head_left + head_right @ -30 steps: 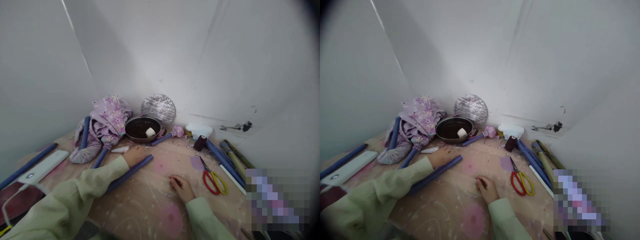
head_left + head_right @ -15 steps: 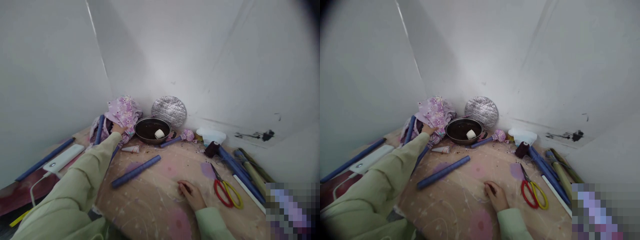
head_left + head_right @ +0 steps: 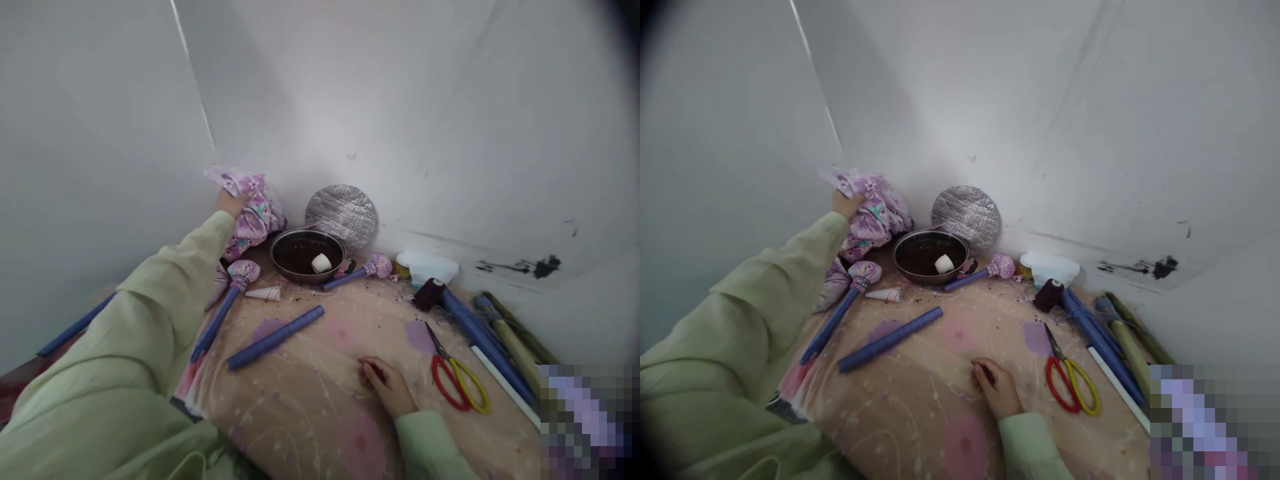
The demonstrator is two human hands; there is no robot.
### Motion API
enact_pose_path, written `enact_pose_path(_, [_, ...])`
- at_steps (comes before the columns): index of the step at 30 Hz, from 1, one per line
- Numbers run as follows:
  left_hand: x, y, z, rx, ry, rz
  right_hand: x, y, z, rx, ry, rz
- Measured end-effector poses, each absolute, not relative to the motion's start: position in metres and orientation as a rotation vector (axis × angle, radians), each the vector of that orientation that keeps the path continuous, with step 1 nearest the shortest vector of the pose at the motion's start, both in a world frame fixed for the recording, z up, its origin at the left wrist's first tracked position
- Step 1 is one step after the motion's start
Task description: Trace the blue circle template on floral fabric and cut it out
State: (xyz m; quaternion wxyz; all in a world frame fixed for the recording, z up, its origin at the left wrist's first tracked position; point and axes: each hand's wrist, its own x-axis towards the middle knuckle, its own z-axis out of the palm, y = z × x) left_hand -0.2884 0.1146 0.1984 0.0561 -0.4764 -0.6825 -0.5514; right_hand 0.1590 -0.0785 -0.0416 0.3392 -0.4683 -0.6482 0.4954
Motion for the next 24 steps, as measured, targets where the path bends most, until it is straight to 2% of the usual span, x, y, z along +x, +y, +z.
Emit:
enact_pose_path(10, [-0.272,0.109,0.271,-1.343,-1.788,-1.843,0.160,-0.078,-0.042,-1.223,-1.728,1.268])
enact_pose_path(14, [-0.268,0.103,0.285,-1.355,-1.774,-1.849,0.161,-0.077,-0.043,-1.235,-1.731,1.275])
enact_pose_path(18, [-0.250,0.089,0.255,-1.517,-1.755,-1.781,0.162,-0.078,-0.044,-1.251,-1.717,1.279])
enact_pose_path(24, [-0.193,0.046,0.161,-1.915,-1.757,-1.555,0.158,-0.076,-0.032,-1.227,-1.679,1.327])
